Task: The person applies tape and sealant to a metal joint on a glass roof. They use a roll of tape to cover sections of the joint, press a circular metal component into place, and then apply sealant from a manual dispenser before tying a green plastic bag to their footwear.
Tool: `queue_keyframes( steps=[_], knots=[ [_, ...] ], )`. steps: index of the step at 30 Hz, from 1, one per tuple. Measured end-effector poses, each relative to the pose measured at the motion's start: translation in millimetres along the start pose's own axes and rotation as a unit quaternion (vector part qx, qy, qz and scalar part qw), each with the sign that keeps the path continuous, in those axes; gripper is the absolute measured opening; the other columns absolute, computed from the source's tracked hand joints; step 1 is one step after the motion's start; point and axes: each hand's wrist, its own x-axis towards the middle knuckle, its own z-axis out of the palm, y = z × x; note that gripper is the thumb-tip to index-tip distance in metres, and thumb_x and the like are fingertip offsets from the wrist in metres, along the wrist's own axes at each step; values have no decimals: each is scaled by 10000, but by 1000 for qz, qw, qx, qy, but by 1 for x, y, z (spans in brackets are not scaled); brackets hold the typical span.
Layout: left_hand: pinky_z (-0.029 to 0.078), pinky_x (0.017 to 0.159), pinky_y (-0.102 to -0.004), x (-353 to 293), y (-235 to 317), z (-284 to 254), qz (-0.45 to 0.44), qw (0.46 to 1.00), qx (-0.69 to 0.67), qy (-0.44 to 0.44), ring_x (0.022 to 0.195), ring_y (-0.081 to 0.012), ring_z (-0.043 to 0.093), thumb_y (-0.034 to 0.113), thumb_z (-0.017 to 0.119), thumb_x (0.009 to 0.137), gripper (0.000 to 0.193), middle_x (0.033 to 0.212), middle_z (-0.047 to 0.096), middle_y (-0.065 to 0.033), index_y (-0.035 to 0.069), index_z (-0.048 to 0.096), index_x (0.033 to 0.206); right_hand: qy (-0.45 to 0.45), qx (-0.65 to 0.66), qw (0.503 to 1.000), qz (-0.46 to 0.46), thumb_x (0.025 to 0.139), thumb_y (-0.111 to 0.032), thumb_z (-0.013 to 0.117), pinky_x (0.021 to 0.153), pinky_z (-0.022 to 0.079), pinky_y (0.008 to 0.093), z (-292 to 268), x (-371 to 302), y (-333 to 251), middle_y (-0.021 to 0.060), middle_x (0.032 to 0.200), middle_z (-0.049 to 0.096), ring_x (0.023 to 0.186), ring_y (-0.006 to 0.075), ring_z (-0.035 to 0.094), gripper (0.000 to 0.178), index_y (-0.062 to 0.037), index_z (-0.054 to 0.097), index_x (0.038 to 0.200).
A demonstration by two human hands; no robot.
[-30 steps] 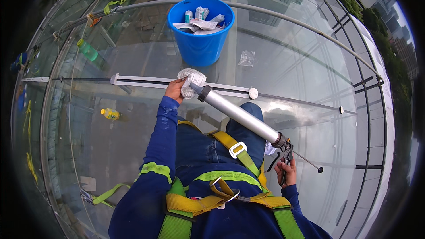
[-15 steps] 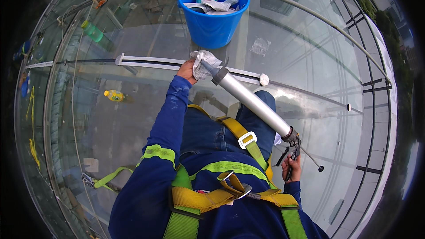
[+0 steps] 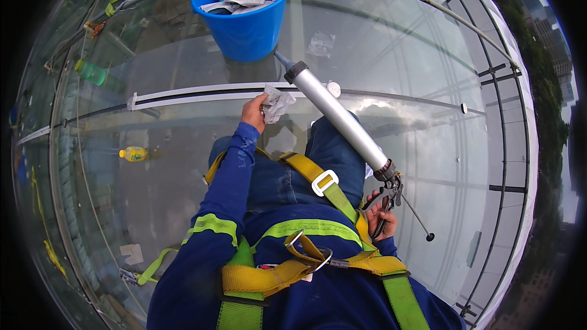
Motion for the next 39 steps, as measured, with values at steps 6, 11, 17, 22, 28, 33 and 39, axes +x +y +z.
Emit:
queue_keyframes(
  steps=[6,11,17,22,28,33,39],
  knots=[
    [589,802,-343,10,-2,0,128,975,182,-7,919,-237,708,-34,582,873,302,1071,711,-157,-70,640,1167,-25,58,997,-45,749,114,429,1192,278,598,3,12,-3,216,1550,371,1457,408,318,653,-9,536,1381],
    [574,861,-327,43,14,23,140,968,206,7,976,-229,693,-59,654,859,352,1094,702,-160,-72,614,1209,-51,3,992,-112,741,114,433,1212,244,582,24,33,-41,244,1556,345,1458,429,302,725,-24,452,1453],
    [552,906,-343,133,9,95,213,899,383,-19,1036,-231,673,30,805,782,580,1184,666,-171,-70,561,1298,-26,-4,983,-181,729,97,482,1210,239,595,16,21,-63,253,1550,345,1443,430,331,745,-54,456,1458],
    [516,992,-397,223,-27,161,317,542,777,-41,1105,-333,664,210,862,708,374,1401,555,-194,65,764,1039,-78,19,973,-218,735,111,405,1224,229,579,4,-11,-62,237,1576,311,1468,428,278,728,-3,460,1453],
    [499,1010,-413,313,-72,158,185,402,893,-85,1118,-378,646,164,845,700,381,1424,523,-212,127,761,1070,-74,73,970,-220,728,121,368,1227,229,569,2,-40,-37,225,1584,304,1474,418,268,751,-2,449,1465],
    [517,941,-441,299,-72,121,199,609,768,1,1082,-388,655,141,840,723,410,1212,658,-205,104,710,1110,-18,64,977,-200,738,95,393,1212,268,563,4,-41,-20,208,1572,343,1464,405,305,712,-15,501,1433],
    [544,756,-372,173,51,36,344,721,595,92,857,-301,713,300,869,723,455,1004,729,-186,11,744,1051,-6,-20,986,-166,740,72,429,1189,296,586,10,-9,-52,229,1550,372,1442,418,344,717,-51,497,1443]
  ],
)
